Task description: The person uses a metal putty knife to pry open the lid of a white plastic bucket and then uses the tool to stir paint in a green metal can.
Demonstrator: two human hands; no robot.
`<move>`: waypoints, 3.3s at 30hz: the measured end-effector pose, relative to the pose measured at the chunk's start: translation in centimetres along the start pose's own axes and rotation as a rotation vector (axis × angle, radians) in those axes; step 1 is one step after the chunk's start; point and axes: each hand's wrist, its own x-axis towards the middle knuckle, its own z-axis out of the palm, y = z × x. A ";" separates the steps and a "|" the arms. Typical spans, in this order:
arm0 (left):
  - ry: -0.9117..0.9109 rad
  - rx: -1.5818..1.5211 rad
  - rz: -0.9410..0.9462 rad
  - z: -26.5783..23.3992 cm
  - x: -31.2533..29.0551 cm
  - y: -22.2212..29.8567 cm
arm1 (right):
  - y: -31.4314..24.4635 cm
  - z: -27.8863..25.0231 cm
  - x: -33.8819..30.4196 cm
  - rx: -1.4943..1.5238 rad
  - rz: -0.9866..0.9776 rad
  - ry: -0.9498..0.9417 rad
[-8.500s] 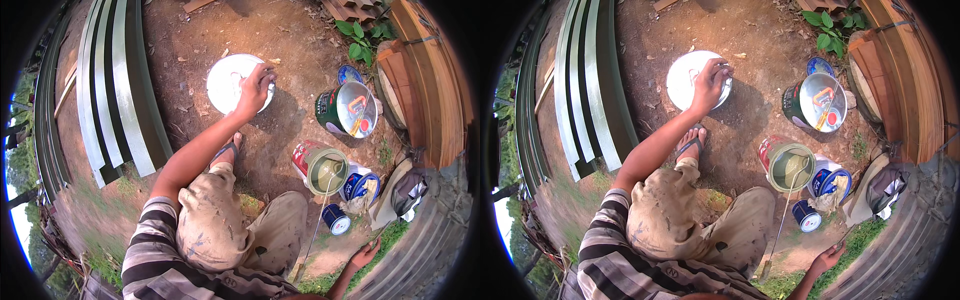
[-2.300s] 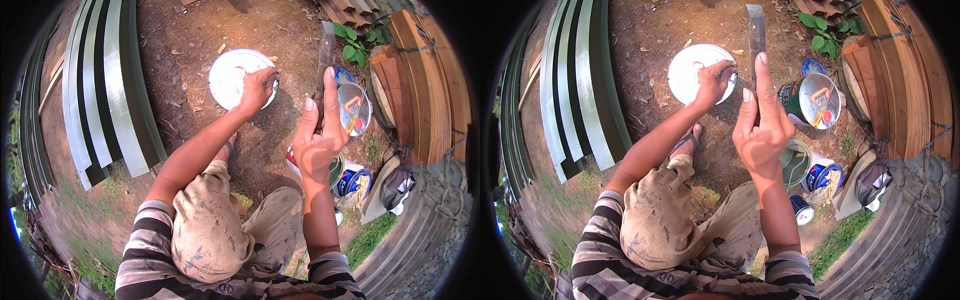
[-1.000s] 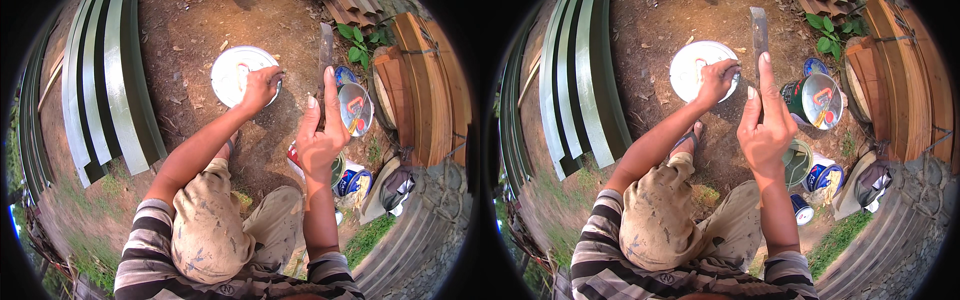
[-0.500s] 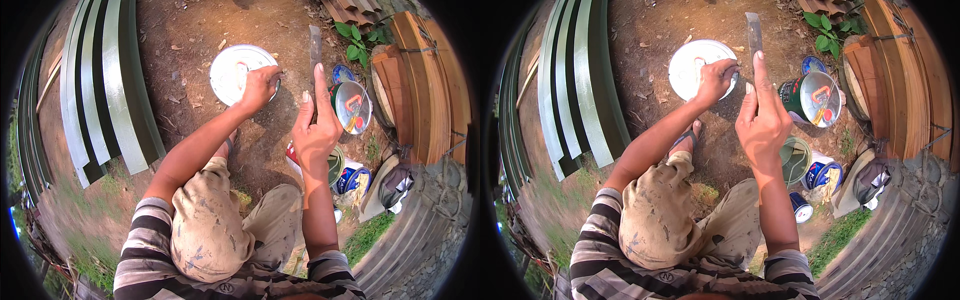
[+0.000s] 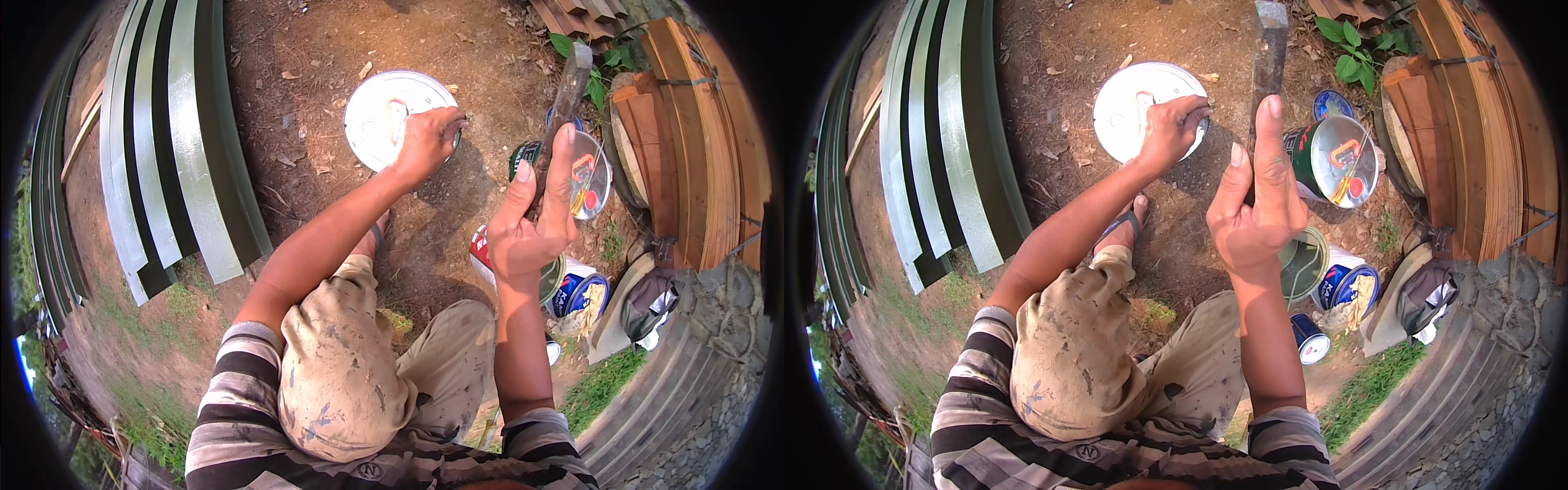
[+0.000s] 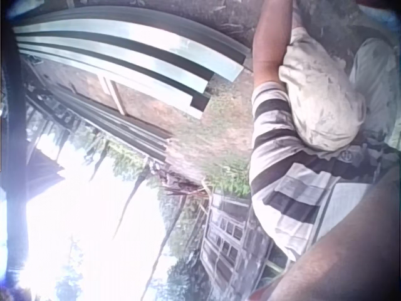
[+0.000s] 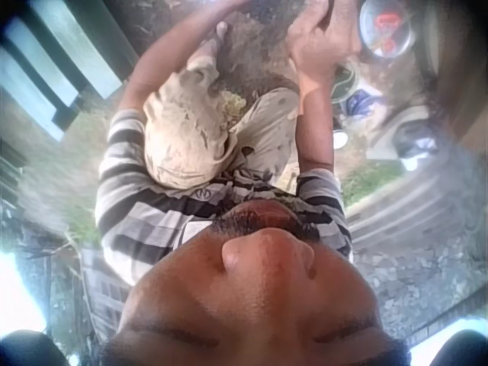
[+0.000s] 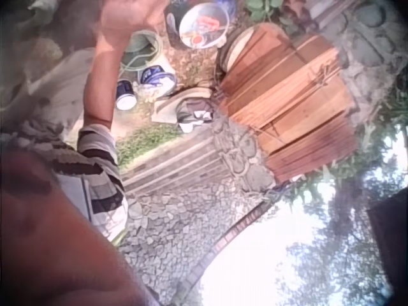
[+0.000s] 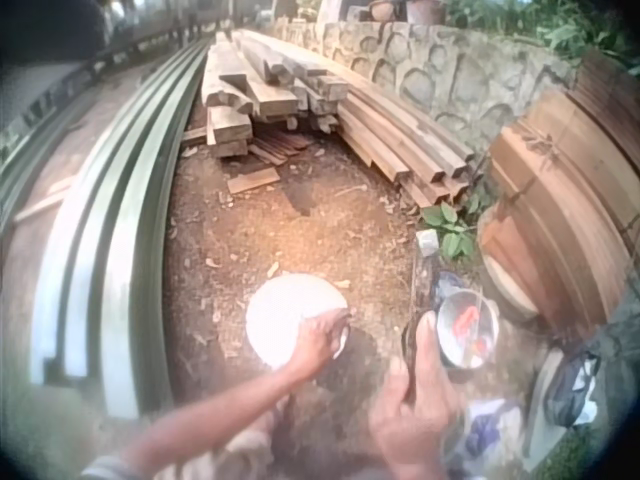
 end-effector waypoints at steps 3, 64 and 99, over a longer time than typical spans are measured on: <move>-0.003 0.011 0.012 0.3 -0.1 -0.3 | 2.2 1.0 -1.6 -0.189 0.205 -0.437; -0.038 0.018 0.055 0.3 -0.9 -0.9 | 1.8 0.7 -3.0 -0.180 0.360 -0.474; -0.121 -0.059 -0.096 -0.6 0.4 -0.7 | 0.4 -0.6 -6.2 0.008 0.430 -0.256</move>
